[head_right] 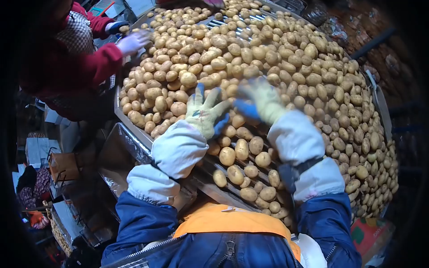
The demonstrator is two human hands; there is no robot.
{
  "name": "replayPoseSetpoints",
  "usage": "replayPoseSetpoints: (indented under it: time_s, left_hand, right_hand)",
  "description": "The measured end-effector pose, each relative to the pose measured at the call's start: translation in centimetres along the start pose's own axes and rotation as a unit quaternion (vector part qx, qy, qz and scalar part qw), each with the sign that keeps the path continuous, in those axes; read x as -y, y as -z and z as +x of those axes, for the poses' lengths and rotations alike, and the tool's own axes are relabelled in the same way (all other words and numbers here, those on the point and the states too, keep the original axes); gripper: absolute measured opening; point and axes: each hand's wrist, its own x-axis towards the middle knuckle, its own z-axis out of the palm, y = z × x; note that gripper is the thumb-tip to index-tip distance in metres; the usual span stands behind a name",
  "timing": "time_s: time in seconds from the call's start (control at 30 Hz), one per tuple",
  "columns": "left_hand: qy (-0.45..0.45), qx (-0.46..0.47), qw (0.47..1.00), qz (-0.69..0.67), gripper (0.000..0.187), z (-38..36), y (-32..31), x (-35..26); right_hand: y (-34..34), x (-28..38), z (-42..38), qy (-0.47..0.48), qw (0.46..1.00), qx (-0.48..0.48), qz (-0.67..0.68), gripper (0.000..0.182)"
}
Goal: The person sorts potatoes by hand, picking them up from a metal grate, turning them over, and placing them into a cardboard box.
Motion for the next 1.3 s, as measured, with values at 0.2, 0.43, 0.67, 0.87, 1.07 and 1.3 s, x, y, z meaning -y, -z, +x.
replayPoseSetpoints:
  time_s: [0.2,0.43,0.67,0.87,1.07,1.3]
  left_hand:
    - [0.024,-0.076,0.997,-0.016,0.037,-3.1,1.0,-0.2]
    - [0.073,-0.11,0.991,0.015,0.048,-7.3,2.1,-2.2]
    - [0.347,0.1,0.289,-0.887,0.058,-8.3,1.0,-8.7]
    - [0.431,0.042,0.295,-0.851,0.055,-9.2,2.5,-8.1]
    - [0.408,0.03,0.395,-0.823,0.054,-9.9,1.2,-7.2]
    - [0.409,0.027,0.355,-0.84,0.057,-11.4,-0.2,-5.9]
  right_hand:
    - [1.7,4.0,-10.8,-0.007,0.999,0.019,0.027,0.06]
    - [0.7,3.2,-16.8,-0.182,0.976,-0.013,0.116,0.066]
    - [6.0,7.1,-16.0,-0.143,0.909,-0.077,0.384,0.066]
    - [4.9,-6.2,-20.5,-0.227,0.943,-0.135,-0.203,0.069]
    - [6.1,-2.7,-10.3,-0.383,0.92,0.074,0.048,0.061]
    - [9.2,4.9,-8.7,-0.253,0.864,0.063,0.431,0.067]
